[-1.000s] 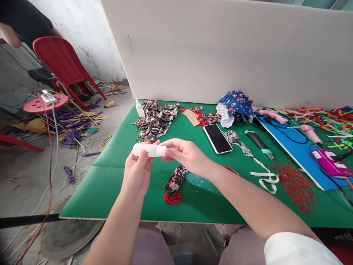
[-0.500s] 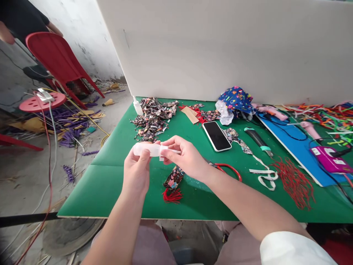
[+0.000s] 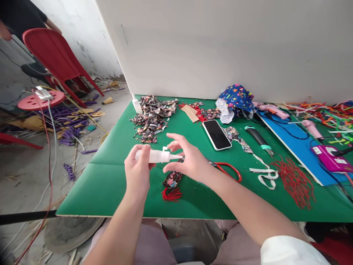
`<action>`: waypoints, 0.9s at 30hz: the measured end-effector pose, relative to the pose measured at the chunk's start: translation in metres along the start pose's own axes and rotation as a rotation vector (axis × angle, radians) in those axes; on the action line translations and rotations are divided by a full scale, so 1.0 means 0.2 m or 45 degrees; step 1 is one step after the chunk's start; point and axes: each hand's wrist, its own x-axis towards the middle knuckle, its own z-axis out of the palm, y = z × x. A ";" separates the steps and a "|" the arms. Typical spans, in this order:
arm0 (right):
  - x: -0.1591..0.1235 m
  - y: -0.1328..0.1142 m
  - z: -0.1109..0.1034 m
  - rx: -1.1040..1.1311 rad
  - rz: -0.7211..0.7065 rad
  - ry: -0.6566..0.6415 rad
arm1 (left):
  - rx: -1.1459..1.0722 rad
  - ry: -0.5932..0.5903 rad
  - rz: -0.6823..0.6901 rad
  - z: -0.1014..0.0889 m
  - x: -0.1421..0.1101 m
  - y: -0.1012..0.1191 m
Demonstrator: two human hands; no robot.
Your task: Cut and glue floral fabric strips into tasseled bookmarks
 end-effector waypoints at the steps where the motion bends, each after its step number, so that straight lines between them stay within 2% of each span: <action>1: 0.00 0.00 0.01 0.215 0.212 -0.078 | 0.072 0.011 0.045 0.00 -0.01 0.00; 3: 0.01 -0.01 0.02 0.484 0.476 -0.170 | 0.185 0.027 0.105 -0.01 -0.02 0.01; 5: 0.00 -0.03 0.03 0.456 0.473 -0.120 | 0.203 0.038 0.103 -0.01 -0.02 0.01; 7: -0.02 -0.04 0.04 0.147 0.181 0.018 | 0.112 0.027 0.024 0.00 -0.01 0.00; 9: -0.04 -0.04 0.04 -0.328 -0.261 0.140 | -0.031 -0.015 -0.114 0.00 0.00 -0.01; 11: -0.06 -0.04 0.02 -0.743 -0.652 0.177 | -0.136 -0.076 -0.256 0.01 0.01 -0.02; 12: -0.07 -0.05 0.01 -0.874 -0.787 0.165 | -0.163 -0.105 -0.314 0.02 0.02 -0.03; 14: -0.08 -0.05 -0.01 -0.988 -0.941 0.130 | -0.190 -0.158 -0.397 0.03 0.02 -0.04; 16: -0.09 -0.04 -0.02 -0.935 -0.985 0.087 | -0.206 -0.180 -0.424 0.03 0.03 -0.04; 18: -0.08 -0.03 -0.02 -0.746 -0.837 0.083 | -0.199 -0.157 -0.355 0.02 0.03 -0.03; 20: -0.07 -0.02 -0.03 -0.383 -0.460 0.042 | -0.137 -0.106 -0.212 0.01 0.03 -0.02; 22: -0.05 -0.01 -0.04 0.099 -0.028 -0.147 | -0.002 -0.059 -0.069 0.01 0.02 0.00; 24: -0.04 -0.01 -0.04 0.456 0.283 -0.391 | 0.140 -0.037 0.011 0.00 0.01 0.01; 26: -0.03 -0.03 -0.02 0.460 0.413 -0.447 | 0.206 -0.030 0.031 0.00 -0.01 0.01; 27: -0.04 -0.04 0.00 0.315 0.399 -0.378 | 0.191 -0.033 0.017 0.01 -0.01 0.00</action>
